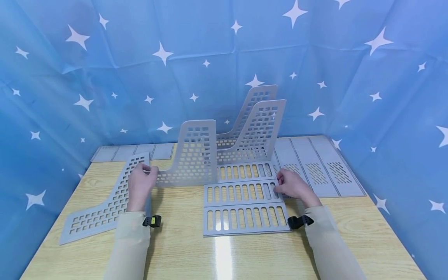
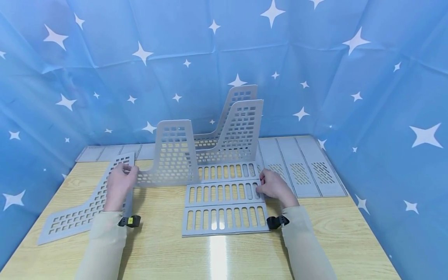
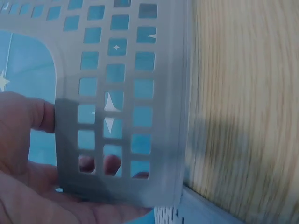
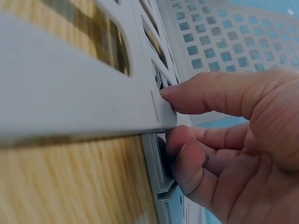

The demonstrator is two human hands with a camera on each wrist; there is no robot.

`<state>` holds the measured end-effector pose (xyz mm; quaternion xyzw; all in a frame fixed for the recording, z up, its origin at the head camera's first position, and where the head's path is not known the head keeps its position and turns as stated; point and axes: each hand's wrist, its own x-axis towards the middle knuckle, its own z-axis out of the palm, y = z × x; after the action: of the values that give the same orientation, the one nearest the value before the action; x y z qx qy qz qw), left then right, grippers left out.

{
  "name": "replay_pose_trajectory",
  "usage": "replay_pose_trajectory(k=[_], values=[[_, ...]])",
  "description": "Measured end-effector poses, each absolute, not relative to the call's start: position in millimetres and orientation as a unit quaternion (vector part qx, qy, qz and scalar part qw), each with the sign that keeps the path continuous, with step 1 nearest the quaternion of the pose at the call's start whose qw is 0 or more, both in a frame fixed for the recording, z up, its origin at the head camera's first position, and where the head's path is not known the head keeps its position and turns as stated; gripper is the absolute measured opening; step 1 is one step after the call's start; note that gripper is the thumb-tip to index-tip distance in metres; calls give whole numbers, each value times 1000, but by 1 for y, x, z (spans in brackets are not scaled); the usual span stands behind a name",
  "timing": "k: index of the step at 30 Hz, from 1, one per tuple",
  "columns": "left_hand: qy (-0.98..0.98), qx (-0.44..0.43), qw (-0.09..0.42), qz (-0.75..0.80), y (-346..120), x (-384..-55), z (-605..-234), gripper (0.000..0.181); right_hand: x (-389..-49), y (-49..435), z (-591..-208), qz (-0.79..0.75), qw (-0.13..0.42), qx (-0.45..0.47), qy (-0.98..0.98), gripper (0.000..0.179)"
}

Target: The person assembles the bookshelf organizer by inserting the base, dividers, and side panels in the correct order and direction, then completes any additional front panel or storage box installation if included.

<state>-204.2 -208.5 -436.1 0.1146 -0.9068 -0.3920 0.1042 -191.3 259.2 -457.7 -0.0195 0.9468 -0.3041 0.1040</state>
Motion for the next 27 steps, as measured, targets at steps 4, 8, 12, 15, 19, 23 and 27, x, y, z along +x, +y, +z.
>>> replay_pose_trajectory(k=[4,8,12,15,19,23,27], values=[[-914,68,65,-394,-192,-204,-438,36,-192,259,-458,-315,98,-27,944,27],[-915,37,57,-398,-177,-205,-440,33,-192,256,-459,-325,96,-30,940,27],[-915,36,51,-399,-178,-206,-441,35,-191,255,-457,-327,102,-24,939,27],[-915,42,27,-401,-184,-206,-439,43,-190,255,-454,-325,107,-23,939,26],[-924,61,-16,-376,-194,-203,-433,62,-187,255,-450,-326,121,-22,937,20],[-941,69,-58,-327,-201,-201,-427,77,-185,254,-448,-322,122,-23,939,15],[-945,71,-72,-312,-200,-201,-424,75,-184,254,-449,-307,110,-28,945,17]])
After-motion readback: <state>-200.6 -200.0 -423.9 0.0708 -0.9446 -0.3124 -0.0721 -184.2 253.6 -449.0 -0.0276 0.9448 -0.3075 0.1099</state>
